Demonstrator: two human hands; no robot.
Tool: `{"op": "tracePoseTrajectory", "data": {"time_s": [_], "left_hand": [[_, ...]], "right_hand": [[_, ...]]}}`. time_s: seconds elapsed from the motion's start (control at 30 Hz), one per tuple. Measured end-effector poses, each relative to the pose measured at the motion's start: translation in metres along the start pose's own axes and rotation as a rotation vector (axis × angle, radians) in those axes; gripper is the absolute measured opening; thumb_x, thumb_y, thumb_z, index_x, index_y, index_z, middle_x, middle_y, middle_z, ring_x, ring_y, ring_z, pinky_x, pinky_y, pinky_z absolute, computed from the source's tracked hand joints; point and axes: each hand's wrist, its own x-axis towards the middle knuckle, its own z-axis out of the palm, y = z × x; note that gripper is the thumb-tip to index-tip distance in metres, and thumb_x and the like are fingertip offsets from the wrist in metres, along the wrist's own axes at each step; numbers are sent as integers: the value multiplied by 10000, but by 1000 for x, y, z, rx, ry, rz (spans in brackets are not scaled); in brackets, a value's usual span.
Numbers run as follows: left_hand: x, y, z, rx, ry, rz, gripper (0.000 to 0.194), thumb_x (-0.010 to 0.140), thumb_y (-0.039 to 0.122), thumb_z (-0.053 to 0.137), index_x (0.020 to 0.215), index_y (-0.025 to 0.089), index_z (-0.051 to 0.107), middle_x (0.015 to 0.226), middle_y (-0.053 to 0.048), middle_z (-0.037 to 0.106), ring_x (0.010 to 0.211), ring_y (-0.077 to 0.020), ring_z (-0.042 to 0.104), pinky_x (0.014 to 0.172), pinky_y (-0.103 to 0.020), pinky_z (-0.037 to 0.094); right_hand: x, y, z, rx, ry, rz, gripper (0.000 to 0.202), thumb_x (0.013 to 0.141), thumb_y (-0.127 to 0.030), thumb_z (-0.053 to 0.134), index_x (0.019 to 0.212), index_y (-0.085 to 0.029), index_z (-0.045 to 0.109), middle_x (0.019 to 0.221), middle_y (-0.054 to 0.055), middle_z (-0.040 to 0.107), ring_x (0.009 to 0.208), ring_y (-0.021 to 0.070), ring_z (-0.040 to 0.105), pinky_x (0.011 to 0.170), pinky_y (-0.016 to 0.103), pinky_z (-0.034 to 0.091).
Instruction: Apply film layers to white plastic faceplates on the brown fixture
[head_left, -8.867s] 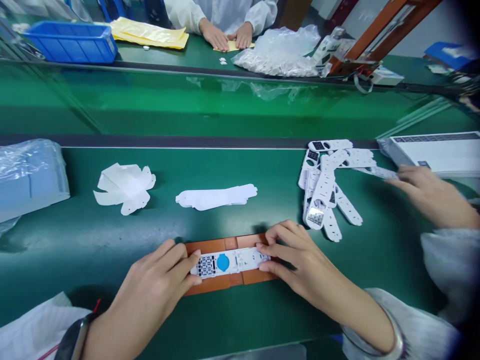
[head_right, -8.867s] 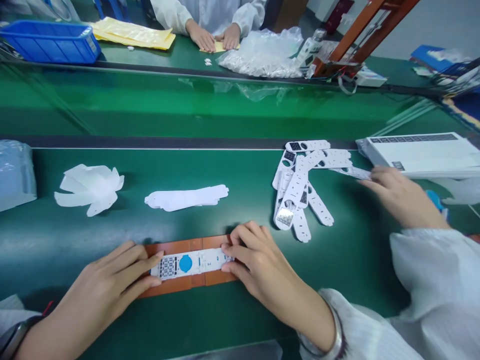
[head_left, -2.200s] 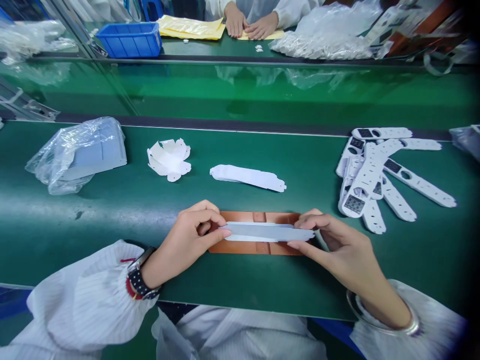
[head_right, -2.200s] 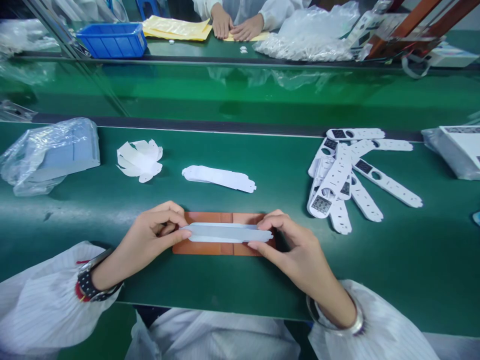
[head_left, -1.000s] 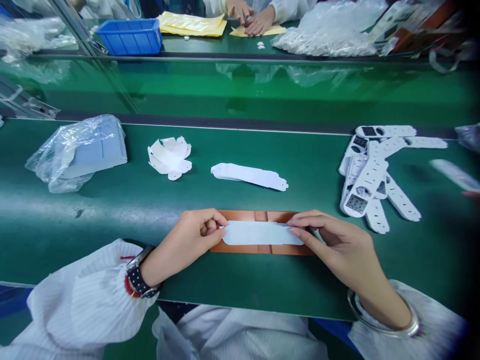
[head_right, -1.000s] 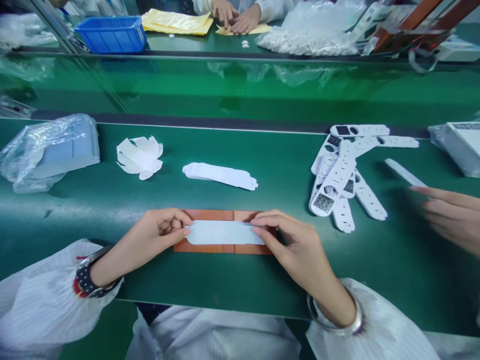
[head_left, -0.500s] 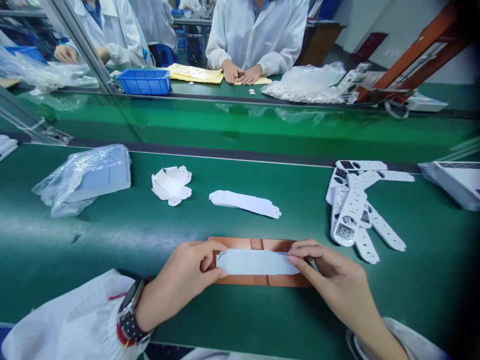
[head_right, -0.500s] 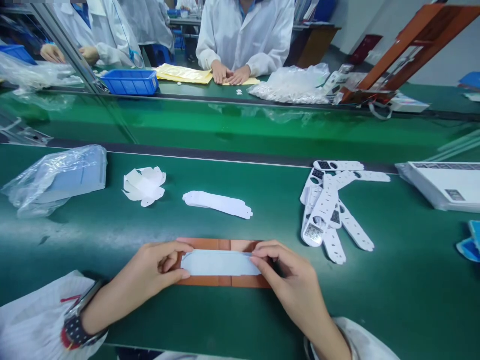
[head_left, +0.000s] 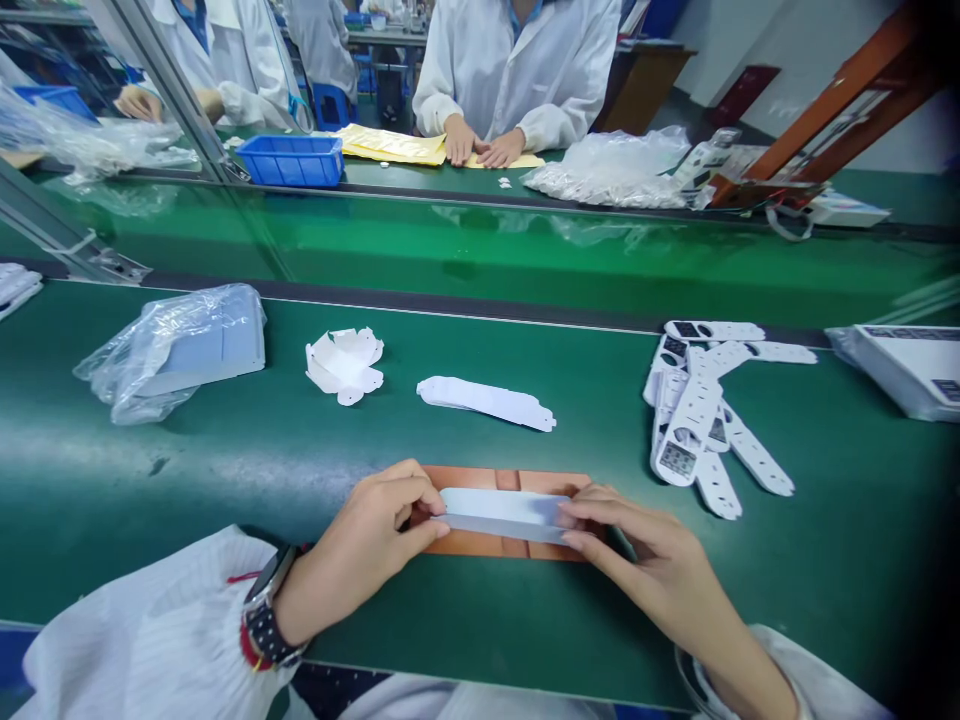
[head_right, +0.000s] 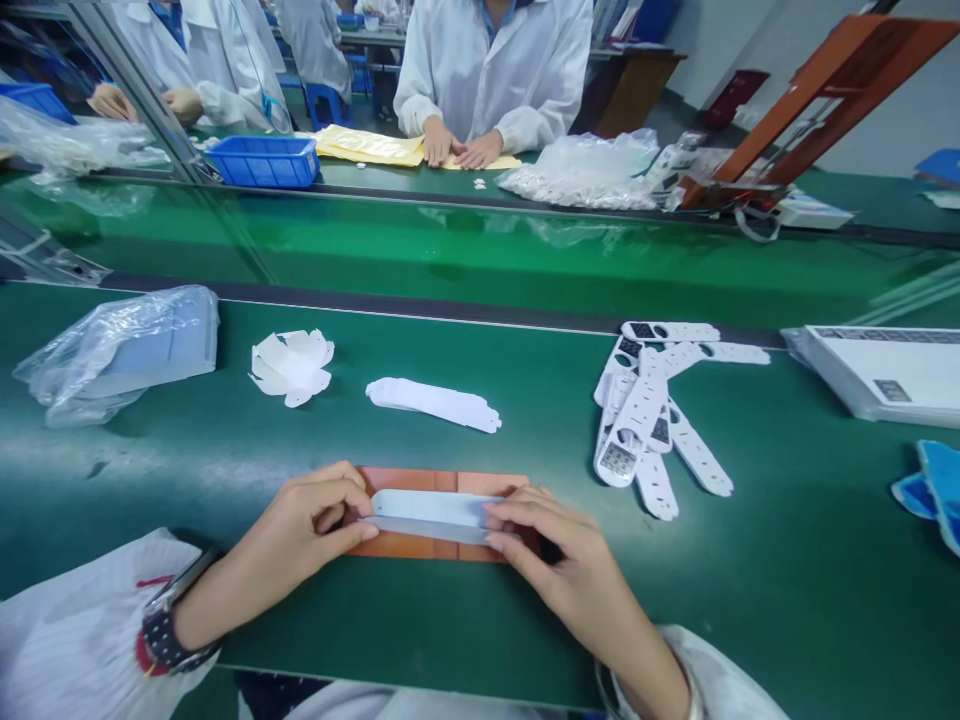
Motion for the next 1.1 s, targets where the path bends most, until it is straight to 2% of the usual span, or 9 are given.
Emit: {"op": "tracePoseTrajectory", "data": {"time_s": [0.07,0.13,0.2,0.3,0.47,0.73,0.87,1.0,1.1], "left_hand": [[0,0,0,-12,5,-16,50,760,127,642,769,176,647,687,43,528,495,-72,372,510,-202,332],[1,0,-1,-24,9,-23,111,775,149,637,877,177,673,648,44,543,492,-80,390,499,-201,335],[1,-2,-1,-34,6,-6,162,816,183,599,955,186,683,708,21,598,516,-89,431,499,-201,347],[0,-6,-1,-27,21,47,190,850,186,549,976,204,690,846,-7,615,570,-92,476,536,-206,381],[0,-8,0,17,32,78,233,863,171,523,1030,223,675,825,2,559,608,-101,505,600,-228,423],[-1,-6,0,23,18,69,231,857,169,542,1044,231,663,813,14,526,605,-97,502,601,-232,434],[-2,-4,0,28,4,81,258,842,165,559,1077,228,646,832,12,520,606,-97,479,583,-230,429],[-4,-3,1,54,1,96,299,795,151,606,1082,230,635,887,4,535,629,-101,467,577,-225,432],[-4,-2,-2,34,1,121,409,772,129,616,1160,257,596,913,7,534,629,-96,450,585,-216,432]], "right_hand": [[1,0,0,-29,-1,-15,99,796,-200,656,870,-234,713,800,27,721,798,199,681,766,319,569],[3,0,0,-36,-1,-20,76,804,-197,645,821,-230,711,775,24,720,786,197,683,757,311,570],[6,-1,0,-28,-15,-18,72,809,-211,640,789,-224,707,757,25,716,773,195,683,741,301,571],[9,-3,0,-30,-46,-3,85,822,-235,626,796,-224,706,777,30,713,784,192,680,719,291,568],[11,-4,0,-79,-94,68,116,839,-267,598,803,-226,700,830,46,710,790,204,675,679,300,560],[10,-6,0,-61,-63,155,136,837,-322,599,827,-240,707,892,48,721,821,209,680,718,305,566],[10,-6,0,-15,-36,191,158,818,-363,626,783,-235,712,846,53,723,812,216,683,707,300,567],[9,-5,-3,95,-33,293,215,774,-422,670,742,-215,716,809,76,721,835,240,680,712,312,569],[9,-3,-9,182,-35,389,231,722,-428,721,711,-198,712,800,86,718,814,236,677,682,295,570]]}}
